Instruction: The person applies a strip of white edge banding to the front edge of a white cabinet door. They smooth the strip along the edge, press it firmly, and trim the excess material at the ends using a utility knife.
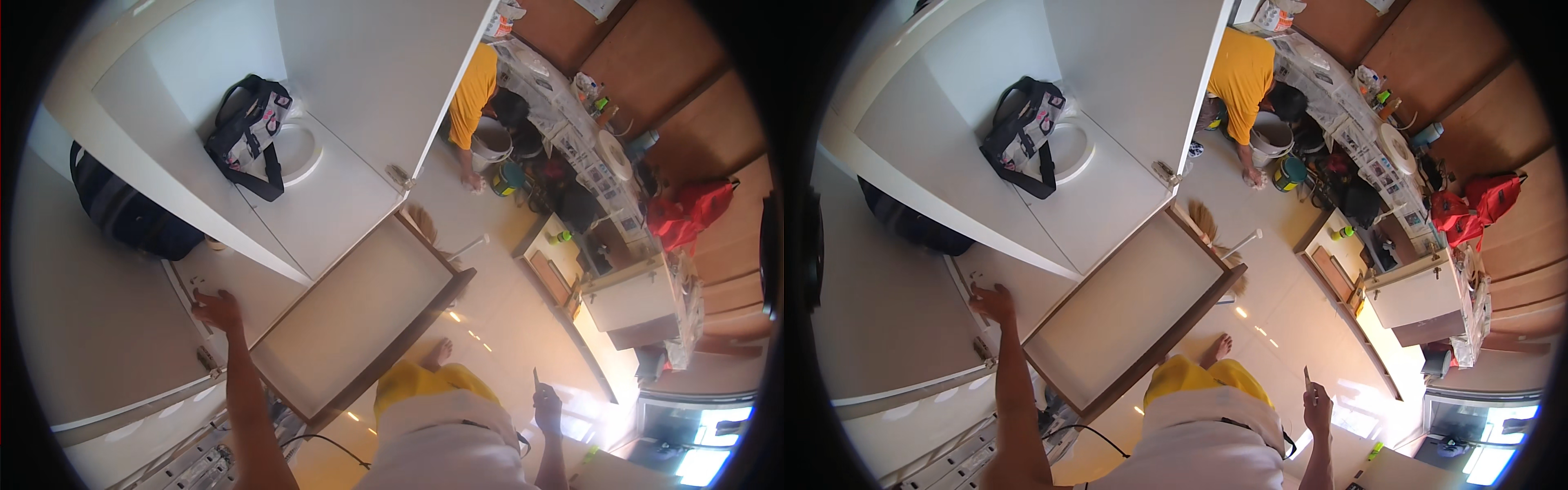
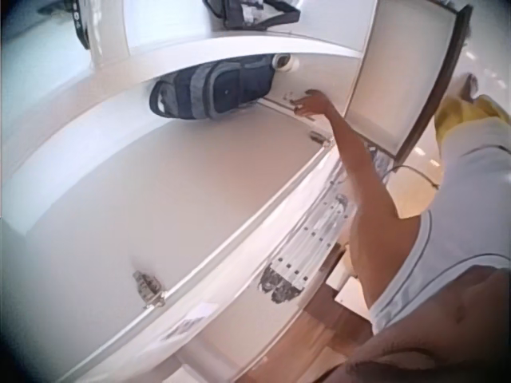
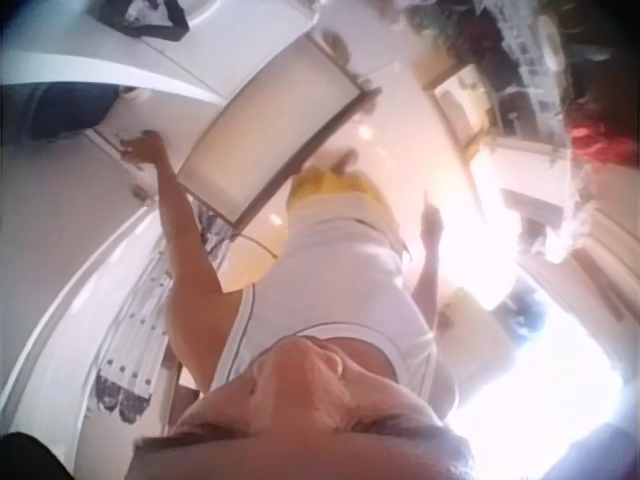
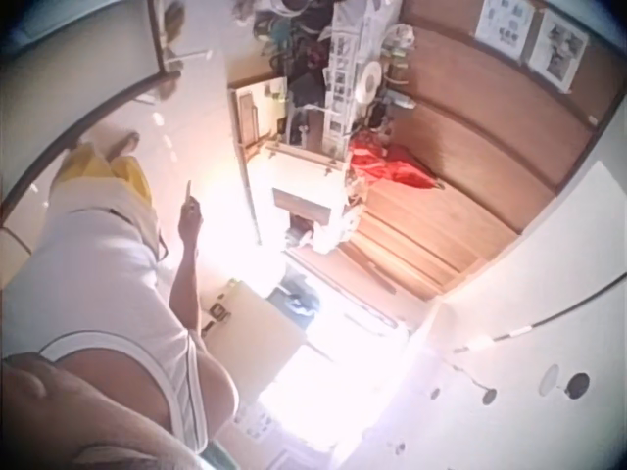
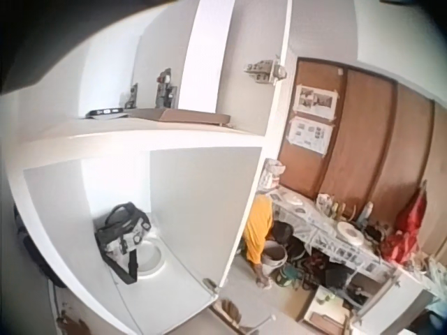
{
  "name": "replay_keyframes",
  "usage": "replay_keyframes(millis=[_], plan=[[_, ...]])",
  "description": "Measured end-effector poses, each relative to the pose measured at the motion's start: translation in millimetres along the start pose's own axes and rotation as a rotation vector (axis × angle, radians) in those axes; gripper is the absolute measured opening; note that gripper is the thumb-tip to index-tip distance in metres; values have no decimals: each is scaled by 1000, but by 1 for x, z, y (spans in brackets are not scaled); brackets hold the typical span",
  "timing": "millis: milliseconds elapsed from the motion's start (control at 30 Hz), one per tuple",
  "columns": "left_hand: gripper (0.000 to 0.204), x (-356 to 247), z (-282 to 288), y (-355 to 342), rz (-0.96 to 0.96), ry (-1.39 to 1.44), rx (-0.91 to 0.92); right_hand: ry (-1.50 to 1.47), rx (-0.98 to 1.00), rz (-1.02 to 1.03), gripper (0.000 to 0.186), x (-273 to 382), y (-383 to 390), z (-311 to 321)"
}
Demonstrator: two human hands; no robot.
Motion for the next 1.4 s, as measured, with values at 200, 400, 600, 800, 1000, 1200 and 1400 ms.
replay_keyframes(millis=[200,400,600,800,1000,1200,1400], plan=[[67,9,-28,12,77,-218,168,-36,33,-28,25,-6,-17,-6],[66,30,-15,26,-56,-86,210,-55,-3,154,29,4,-30,-17],[56,-28,19,52,-137,-47,207,-51,75,109,50,5,-29,-46],[46,-99,26,-18,-559,168,42,-9,197,267,48,88,-59,-64],[30,-129,5,-32,-640,-63,105,-126,402,501,45,211,-91,-94],[18,-92,104,25,-470,330,-122,-278,531,719,49,266,-104,-205],[19,-39,162,131,-77,595,273,40,538,960,44,302,-161,-312]])
Point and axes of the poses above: each hand's wrist, its own y-axis away from the middle knuckle, its own z-axis out of the back of the hand, x = y × z, the point moved 8 cm from there along -y, towards the middle knuckle, and after that the axes turned 11 degrees about z, right-handed, at the moved point
